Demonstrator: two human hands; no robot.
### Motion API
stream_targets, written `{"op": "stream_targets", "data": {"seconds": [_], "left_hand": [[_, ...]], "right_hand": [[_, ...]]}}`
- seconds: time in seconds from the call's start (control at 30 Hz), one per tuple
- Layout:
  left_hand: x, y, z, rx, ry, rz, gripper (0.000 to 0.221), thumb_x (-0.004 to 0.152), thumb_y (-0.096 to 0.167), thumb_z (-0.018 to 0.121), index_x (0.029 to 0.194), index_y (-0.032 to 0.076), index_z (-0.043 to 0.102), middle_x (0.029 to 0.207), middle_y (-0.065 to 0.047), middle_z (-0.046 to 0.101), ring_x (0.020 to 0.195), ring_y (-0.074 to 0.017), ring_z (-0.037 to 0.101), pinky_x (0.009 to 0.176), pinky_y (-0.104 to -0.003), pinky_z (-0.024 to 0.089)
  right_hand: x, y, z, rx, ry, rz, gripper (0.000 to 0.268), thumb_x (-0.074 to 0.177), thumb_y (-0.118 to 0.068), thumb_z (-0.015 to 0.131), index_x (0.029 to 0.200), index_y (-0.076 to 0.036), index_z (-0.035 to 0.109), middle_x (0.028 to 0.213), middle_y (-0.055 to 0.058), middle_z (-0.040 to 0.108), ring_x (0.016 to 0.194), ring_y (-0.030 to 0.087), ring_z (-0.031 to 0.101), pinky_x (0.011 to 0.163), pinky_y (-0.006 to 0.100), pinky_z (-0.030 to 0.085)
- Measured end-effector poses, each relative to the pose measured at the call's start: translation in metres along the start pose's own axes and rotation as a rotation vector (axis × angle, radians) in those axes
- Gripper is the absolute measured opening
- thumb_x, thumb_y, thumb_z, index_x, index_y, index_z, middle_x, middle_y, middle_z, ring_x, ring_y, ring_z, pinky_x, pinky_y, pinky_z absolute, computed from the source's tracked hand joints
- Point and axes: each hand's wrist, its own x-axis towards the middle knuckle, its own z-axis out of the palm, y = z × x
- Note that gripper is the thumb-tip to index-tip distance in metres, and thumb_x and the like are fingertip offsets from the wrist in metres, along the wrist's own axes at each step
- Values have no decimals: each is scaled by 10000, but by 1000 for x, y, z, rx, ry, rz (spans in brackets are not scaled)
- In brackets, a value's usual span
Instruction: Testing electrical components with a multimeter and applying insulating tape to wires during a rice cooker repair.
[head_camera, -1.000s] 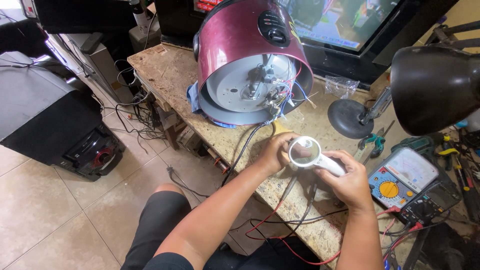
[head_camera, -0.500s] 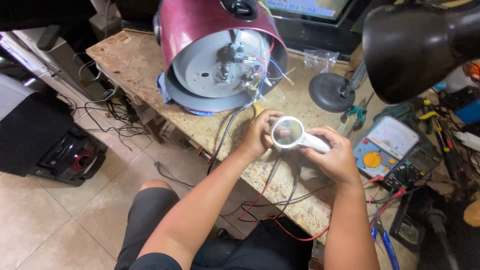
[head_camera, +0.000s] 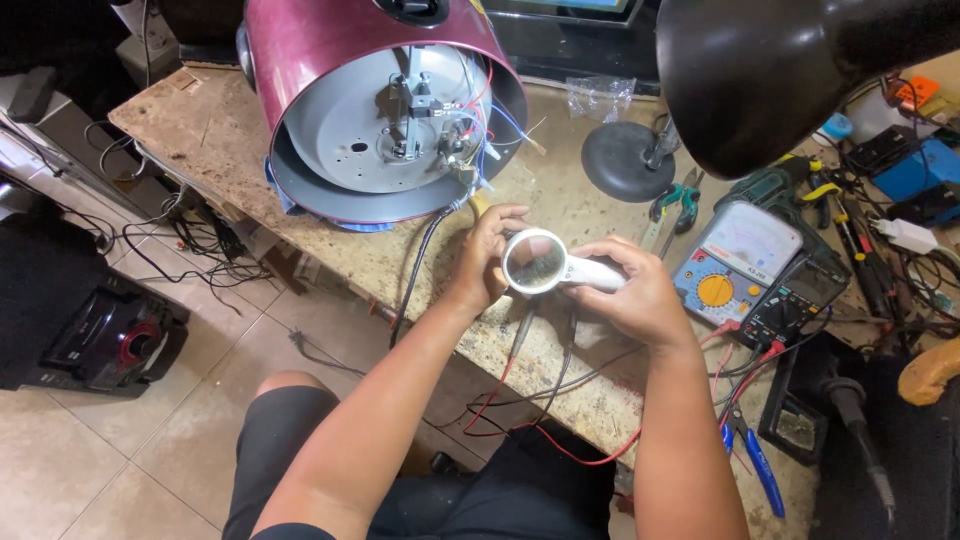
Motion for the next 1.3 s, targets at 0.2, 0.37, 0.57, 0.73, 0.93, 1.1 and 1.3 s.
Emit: {"op": "stream_targets", "data": {"seconds": [0.2,0.37,0.57,0.73,0.93,1.1,1.3], "left_hand": [[7,-20,1,17,24,12,542,779,31,809,1291,99,644,1037,-94,764,611,-68,621,599,-183,524],[10,-24,-1,50,26,28,561,745,29,764,1292,100,662,1015,-89,768,622,-75,630,602,-202,538],[-3,16,-3,195,43,156,484,799,-78,640,1209,148,762,1054,-94,678,947,-224,700,862,-318,588],[-1,6,-2,303,71,204,405,853,-64,704,1168,185,752,1034,-34,626,990,-233,684,940,-320,565],[-11,36,-1,424,89,132,404,763,57,815,1096,272,735,1010,24,653,899,-194,699,880,-313,583],[-14,71,-1,413,-32,-119,301,874,313,712,1124,147,689,1261,-107,618,1132,-250,602,996,-397,521],[-20,85,0,599,-44,-12,275,883,394,726,1071,194,724,1136,-7,736,802,-118,684,630,-205,503]], "right_hand": [[0,7,2,-6,-1,14,413,658,-37,874,1061,-69,790,1009,121,766,987,282,695,851,429,490],[0,7,1,-21,-7,16,426,657,-54,878,1073,-83,793,1014,115,767,990,273,695,851,421,490],[1,19,3,-28,25,-34,438,642,-77,889,1069,-103,792,1015,95,761,990,232,698,852,370,499],[2,34,4,-55,42,-52,446,639,-91,892,1071,-117,789,1025,91,755,992,205,689,849,345,499],[-1,33,5,-16,151,-26,476,643,-56,913,1098,-71,774,1023,108,746,1007,187,658,894,371,491],[2,16,1,-88,361,212,350,876,-160,803,1210,-88,725,1069,42,691,931,150,599,739,302,444],[12,49,4,-537,284,492,475,811,-423,773,1201,-153,792,1046,144,778,970,353,691,812,468,503]]}}
